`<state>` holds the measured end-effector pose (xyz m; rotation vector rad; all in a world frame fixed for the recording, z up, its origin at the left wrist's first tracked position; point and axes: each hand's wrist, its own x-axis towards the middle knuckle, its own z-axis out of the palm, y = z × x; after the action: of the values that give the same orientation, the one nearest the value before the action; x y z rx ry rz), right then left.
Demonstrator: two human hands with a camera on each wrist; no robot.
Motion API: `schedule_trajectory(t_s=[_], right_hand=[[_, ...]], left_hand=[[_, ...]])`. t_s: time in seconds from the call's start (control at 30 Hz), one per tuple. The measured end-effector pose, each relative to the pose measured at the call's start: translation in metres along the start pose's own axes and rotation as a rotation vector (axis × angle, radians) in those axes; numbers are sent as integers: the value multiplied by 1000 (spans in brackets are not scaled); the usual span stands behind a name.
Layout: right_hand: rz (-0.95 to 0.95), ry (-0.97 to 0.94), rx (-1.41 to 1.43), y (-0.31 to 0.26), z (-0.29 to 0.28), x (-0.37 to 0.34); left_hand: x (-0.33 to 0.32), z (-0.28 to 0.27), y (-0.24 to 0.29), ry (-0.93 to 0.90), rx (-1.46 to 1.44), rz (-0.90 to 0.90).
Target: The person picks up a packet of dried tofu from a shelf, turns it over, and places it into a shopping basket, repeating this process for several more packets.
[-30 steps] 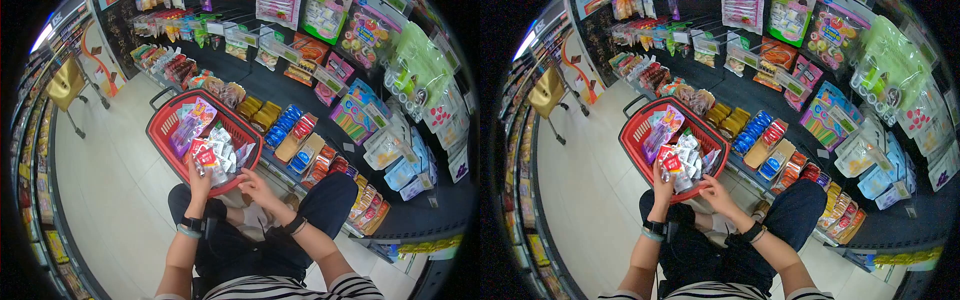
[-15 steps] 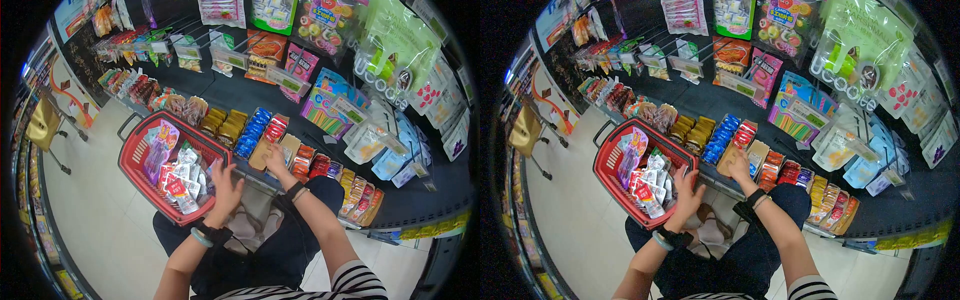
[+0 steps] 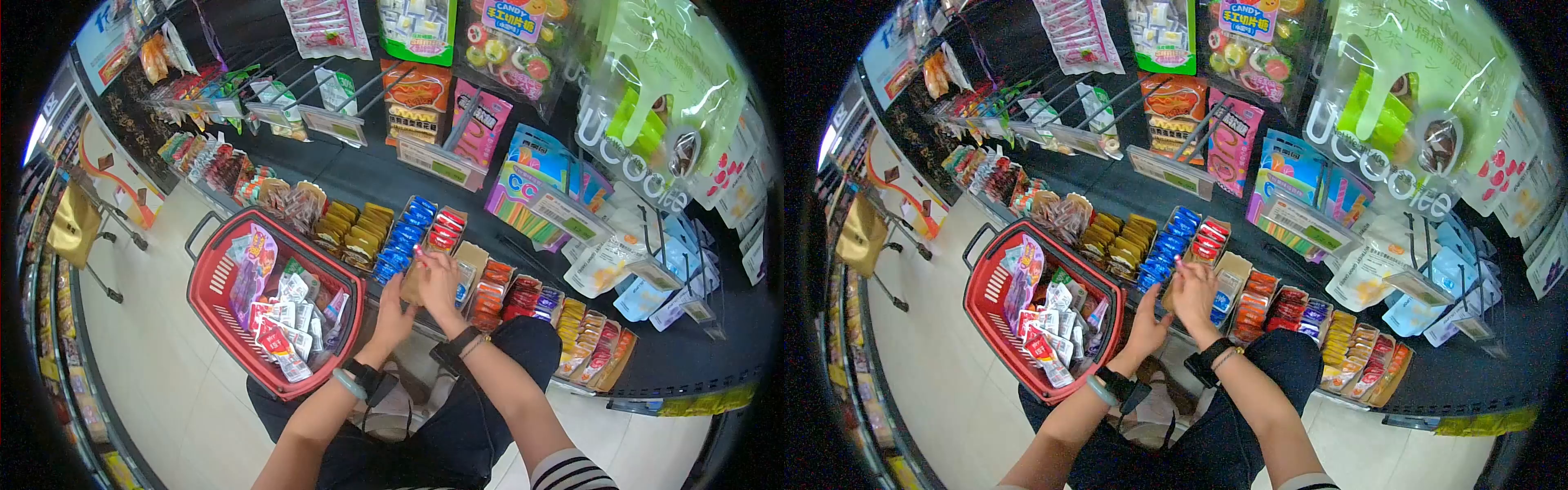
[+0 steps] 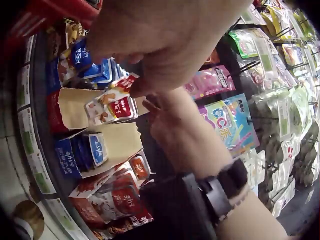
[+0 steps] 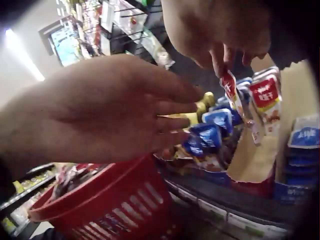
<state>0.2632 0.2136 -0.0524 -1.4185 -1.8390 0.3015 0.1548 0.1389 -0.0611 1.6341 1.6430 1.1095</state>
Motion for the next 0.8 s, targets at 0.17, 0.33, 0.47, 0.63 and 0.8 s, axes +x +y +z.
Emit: schedule_trajectory(t_s=[0.17,0.33,0.47,0.63,0.8], right_hand=[[-43,-197,587,-74,-55,-21],[-264,-53,512,-103,-81,-38],[150,-88,780,-114,-91,-59],[287,-494,1033,-141,-113,-96],[234,-481,1078,-170,-124,-124]], left_hand=[[7,-12,18,154,-482,-10],[-20,-58,41,172,-744,-66],[-46,-112,81,134,-866,-165],[-71,-150,93,131,-959,-205],[-93,-174,113,215,-1027,-198]])
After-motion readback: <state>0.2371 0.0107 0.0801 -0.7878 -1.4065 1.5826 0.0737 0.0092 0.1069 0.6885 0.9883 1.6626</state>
